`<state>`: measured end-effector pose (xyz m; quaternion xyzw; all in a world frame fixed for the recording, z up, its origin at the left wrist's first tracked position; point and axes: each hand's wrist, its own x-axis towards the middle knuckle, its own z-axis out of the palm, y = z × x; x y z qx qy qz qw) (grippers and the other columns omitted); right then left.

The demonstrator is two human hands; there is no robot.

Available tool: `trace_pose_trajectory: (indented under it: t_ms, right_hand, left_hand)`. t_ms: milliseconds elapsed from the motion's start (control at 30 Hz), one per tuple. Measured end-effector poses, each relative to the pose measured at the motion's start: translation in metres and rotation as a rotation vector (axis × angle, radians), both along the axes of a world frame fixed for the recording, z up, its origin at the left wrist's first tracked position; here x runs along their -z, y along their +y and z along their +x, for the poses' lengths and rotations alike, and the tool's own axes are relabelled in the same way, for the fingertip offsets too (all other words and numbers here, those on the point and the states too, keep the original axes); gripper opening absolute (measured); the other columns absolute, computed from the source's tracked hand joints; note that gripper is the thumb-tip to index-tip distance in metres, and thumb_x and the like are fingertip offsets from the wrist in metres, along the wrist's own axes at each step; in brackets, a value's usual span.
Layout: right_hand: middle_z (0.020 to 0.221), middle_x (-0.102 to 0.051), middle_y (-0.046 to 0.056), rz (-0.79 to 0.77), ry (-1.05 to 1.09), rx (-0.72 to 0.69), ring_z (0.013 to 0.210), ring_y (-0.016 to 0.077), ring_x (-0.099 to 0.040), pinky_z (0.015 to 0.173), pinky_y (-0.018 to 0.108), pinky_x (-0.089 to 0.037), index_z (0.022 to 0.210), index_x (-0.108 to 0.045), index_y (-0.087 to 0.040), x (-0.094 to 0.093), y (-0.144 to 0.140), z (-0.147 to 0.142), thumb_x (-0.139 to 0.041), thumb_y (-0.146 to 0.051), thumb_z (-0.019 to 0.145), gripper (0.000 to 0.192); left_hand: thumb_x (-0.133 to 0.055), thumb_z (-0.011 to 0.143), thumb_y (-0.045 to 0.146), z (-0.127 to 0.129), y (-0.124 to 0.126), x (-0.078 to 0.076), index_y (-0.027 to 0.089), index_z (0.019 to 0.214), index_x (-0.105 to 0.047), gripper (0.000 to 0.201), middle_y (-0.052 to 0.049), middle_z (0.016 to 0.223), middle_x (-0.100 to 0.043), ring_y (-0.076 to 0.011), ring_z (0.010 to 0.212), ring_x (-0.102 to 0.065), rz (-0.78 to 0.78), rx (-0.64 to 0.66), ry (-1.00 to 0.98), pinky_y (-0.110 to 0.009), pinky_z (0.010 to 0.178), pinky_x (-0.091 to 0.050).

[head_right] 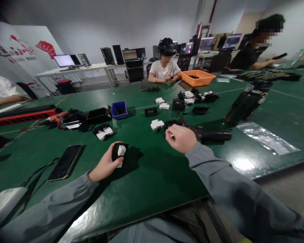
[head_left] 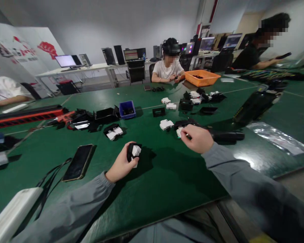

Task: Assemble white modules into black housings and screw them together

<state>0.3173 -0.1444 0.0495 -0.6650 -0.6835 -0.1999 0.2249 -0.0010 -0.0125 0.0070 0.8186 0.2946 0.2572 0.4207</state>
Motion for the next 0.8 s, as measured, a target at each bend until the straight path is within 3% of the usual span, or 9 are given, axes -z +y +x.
trace_pose_trajectory:
  t_ms: [133,233,367,500,567,667,733,800]
  right_hand:
    - [0.113,-0.063,0.016,-0.194,-0.025,0.103,0.105,0.0272,-0.060,0.094,0.040,-0.046,0.109,-0.066,-0.013,0.006,-0.050,0.087,-0.040,-0.011,0.087,0.034]
    - [0.123,-0.062,0.017,-0.368,-0.018,0.159,0.114,0.0300,-0.058,0.101,0.045,-0.044,0.126,-0.058,-0.012,0.012,-0.075,0.127,-0.044,-0.010,0.079,0.050]
    - [0.121,-0.064,0.017,-0.583,-0.048,0.150,0.108,0.0321,-0.062,0.093,0.044,-0.047,0.141,-0.045,-0.013,0.010,-0.071,0.141,-0.054,-0.020,0.078,0.064]
    - [0.112,-0.068,0.017,-0.730,0.069,0.152,0.098,0.0301,-0.067,0.084,0.037,-0.049,0.131,-0.053,-0.013,0.005,-0.044,0.136,-0.059,-0.030,0.079,0.056]
    - [0.117,-0.066,0.017,-0.765,0.137,0.158,0.102,0.0306,-0.066,0.084,0.037,-0.050,0.125,-0.056,-0.015,0.005,-0.037,0.135,-0.061,-0.034,0.078,0.051]
    - [0.121,-0.065,0.015,-0.727,0.188,0.241,0.106,0.0335,-0.065,0.084,0.040,-0.051,0.123,-0.057,-0.019,0.009,-0.039,0.136,-0.060,-0.045,0.079,0.052]
    - [0.118,-0.065,0.015,-0.648,0.209,0.272,0.103,0.0351,-0.066,0.084,0.044,-0.051,0.123,-0.055,-0.019,0.009,-0.044,0.139,-0.059,-0.049,0.078,0.054]
    - [0.112,-0.066,0.017,-0.585,0.263,0.321,0.099,0.0373,-0.066,0.082,0.047,-0.052,0.121,-0.054,-0.018,0.006,-0.050,0.140,-0.061,-0.048,0.072,0.058]
  left_hand:
    - [-0.058,0.082,0.028,-0.001,0.001,-0.003,0.017,0.132,-0.041,0.053,-0.009,0.118,-0.058,-0.0233,0.105,-0.059,0.000,0.019,0.048,-0.040,0.098,-0.047]
    - [-0.058,0.083,0.030,-0.002,0.004,-0.002,0.018,0.133,-0.042,0.053,-0.008,0.119,-0.058,-0.0234,0.105,-0.059,0.007,0.039,0.066,-0.040,0.097,-0.048]
    - [-0.058,0.084,0.031,-0.003,0.007,0.001,0.020,0.135,-0.041,0.055,-0.008,0.121,-0.059,-0.0241,0.106,-0.060,-0.001,0.015,0.066,-0.038,0.096,-0.048]
    - [-0.061,0.082,0.030,-0.003,0.007,0.002,0.020,0.135,-0.043,0.057,-0.007,0.118,-0.061,-0.0228,0.101,-0.062,-0.088,-0.053,-0.019,-0.035,0.088,-0.051]
    - [-0.061,0.081,0.031,-0.003,0.010,0.001,0.021,0.134,-0.043,0.057,-0.007,0.113,-0.063,-0.0208,0.091,-0.064,-0.224,-0.099,-0.091,-0.031,0.074,-0.053]
    - [-0.058,0.081,0.036,-0.006,0.018,-0.002,0.018,0.132,-0.044,0.056,-0.007,0.093,-0.066,-0.0186,0.072,-0.064,-0.574,-0.110,-0.240,-0.023,0.048,-0.043]
    - [-0.059,0.078,0.038,-0.010,0.027,-0.003,0.014,0.125,-0.048,0.053,-0.010,0.088,-0.067,-0.0198,0.070,-0.065,-0.772,-0.065,-0.337,-0.022,0.044,-0.040]
    - [-0.061,0.077,0.039,-0.014,0.036,-0.002,0.013,0.115,-0.055,0.047,-0.013,0.098,-0.068,-0.0214,0.075,-0.067,-0.915,-0.042,-0.427,-0.022,0.044,-0.040]
